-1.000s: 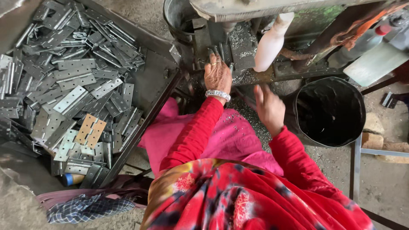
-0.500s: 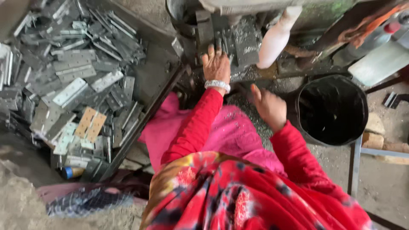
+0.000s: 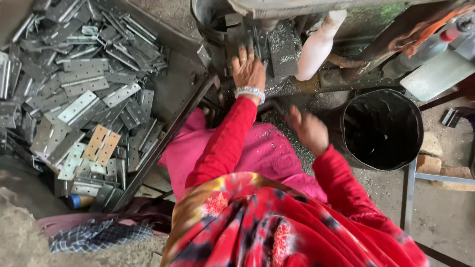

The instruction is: The person sits on the floor and repeatedly picks metal hinge pieces from a bin, places them into a press machine, and operates the lever to process them. The person handles the pieces one at a time and returns them to the bin after each cycle.

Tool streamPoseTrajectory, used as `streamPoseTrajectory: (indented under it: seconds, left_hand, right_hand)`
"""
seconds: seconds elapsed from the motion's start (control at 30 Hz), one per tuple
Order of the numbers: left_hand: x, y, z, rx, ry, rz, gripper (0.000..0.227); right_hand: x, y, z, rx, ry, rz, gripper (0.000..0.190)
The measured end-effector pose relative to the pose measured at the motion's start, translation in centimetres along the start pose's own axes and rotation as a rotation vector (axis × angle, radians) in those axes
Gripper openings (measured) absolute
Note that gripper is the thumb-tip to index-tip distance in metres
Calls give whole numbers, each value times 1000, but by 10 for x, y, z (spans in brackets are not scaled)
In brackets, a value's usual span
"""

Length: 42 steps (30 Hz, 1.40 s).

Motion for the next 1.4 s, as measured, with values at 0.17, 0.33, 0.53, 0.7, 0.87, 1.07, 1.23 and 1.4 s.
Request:
streamPoseTrajectory:
  seconds: [0.17, 0.33, 0.53, 0.7, 0.87, 1.07, 1.23, 1.4]
  left_hand:
    - [4, -25, 0, 22, -4, -168, 47]
    - [12, -2, -1, 57, -36, -171, 65]
    - [3, 13, -2, 52, -21, -29, 73]
    - [22, -40, -2, 50, -30, -76, 75]
    - [49, -149, 27, -64, -231, -259, 45]
    - [49, -185, 170, 315, 157, -41, 15]
    - [24, -136, 271, 424, 463, -178, 54]
    - [-27, -91, 300, 379, 677, 67, 25]
  right_hand:
    - [-22, -25, -12, -245, -59, 134, 79]
    - [19, 7, 18, 167, 4, 79, 66]
    - [4, -18, 21, -179, 16, 149, 66]
    - [-12, -31, 1, -190, 59, 177, 66]
    - [23, -34, 46, 105, 134, -226, 45]
    - [73, -1, 85, 413, 57, -367, 51]
    - [85, 7, 103, 387, 135, -318, 61]
    - [86, 9, 106, 297, 3, -270, 57]
Point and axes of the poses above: each hand's wrist, its own y-axis towards the middle knuckle, its own x-axis out of the back of the hand, z = x × y, the point moved 1 cm from there along y, towards the middle knuckle, and after that the axes turned 12 degrees about y, right-handed, at the moved point
